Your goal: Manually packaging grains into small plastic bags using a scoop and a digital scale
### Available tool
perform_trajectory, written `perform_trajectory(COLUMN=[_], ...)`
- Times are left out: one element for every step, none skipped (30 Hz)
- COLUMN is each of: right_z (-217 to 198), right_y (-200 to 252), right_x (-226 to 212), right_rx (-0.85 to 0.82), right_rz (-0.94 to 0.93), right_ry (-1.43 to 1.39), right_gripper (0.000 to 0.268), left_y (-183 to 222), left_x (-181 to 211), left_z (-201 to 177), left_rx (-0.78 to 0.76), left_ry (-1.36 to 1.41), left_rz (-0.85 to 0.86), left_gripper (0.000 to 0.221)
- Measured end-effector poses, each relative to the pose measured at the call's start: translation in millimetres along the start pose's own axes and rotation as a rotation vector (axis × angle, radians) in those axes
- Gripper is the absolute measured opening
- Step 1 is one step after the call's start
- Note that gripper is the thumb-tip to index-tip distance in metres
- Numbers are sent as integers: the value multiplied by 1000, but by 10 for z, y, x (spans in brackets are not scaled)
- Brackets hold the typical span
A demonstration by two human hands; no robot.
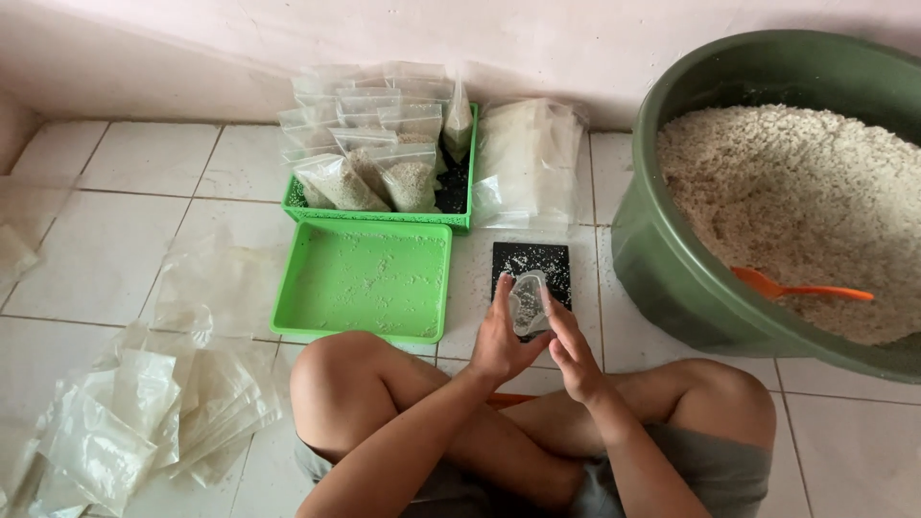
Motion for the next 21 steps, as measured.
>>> perform_trajectory(right_z=[-11,-23,-35,-41,-40,-37,-58,-69,-85,-114,-153,-189,-227,-277,-329,-343,-377,-405,-405,-397,-401], right_y=[-27,-55,-86,-90,-92,-95,-102,-110,-120,-133,-148,-163,-151,-133,-99,-137,-128,-119,-102,-90,-100], right_x=[-55,-122,-189,-164,-139,-114,-99,-73,-47,-63,-54,-46,4,92,184,201,180,161,181,153,130], right_rx=[0,-2,-3,-2,-1,0,0,-15,-28,-28,-21,-13,-14,6,26,26,52,76,73,70,68], right_rz=[1,-19,-41,-41,-39,-37,-35,-16,3,4,38,72,73,124,175,178,157,136,153,100,44], right_ry=[-1,-23,-46,-47,-57,-67,-71,-94,-116,-119,-142,-165,-165,-100,-33,-33,102,236,239,251,265], right_gripper=[75,72,70,70,71,71,71,69,68,68,68,68,68,80,97,97,110,123,123,123,124], left_y=[-15,-31,-48,-58,-61,-65,-71,-71,-68,-77,-81,-79,-95,-105,-104,-125,-108,-92,-94,-83,-94], left_x=[-62,-156,-250,-226,-202,-178,-170,-94,-15,-55,-37,-20,70,176,275,379,510,637,735,880,1024], left_z=[2,-24,-52,-62,-96,-130,-116,-148,-176,-175,-176,-181,-222,-264,-298,-336,-326,-318,-353,-356,-363], left_rx=[0,44,89,88,112,135,135,200,264,263,272,280,280,275,269,268,198,127,121,51,-18], left_ry=[-1,13,26,25,20,16,13,10,7,5,31,57,58,118,179,180,224,269,277,306,337], left_rz=[-1,-49,-96,-96,-92,-89,-92,1,95,94,181,267,266,301,335,333,363,393,379,431,489], left_gripper=[116,117,118,118,118,119,119,115,111,111,100,89,89,84,80,80,77,75,75,75,76])
Point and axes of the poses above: each hand's wrist, its own y-axis away from the middle knuckle, its own z-axis out of the palm, x = y × z, the point moved 7 cm from there along -y, towards the middle knuckle, and after that the axes turned 13 degrees about y, right-handed, at the moved point
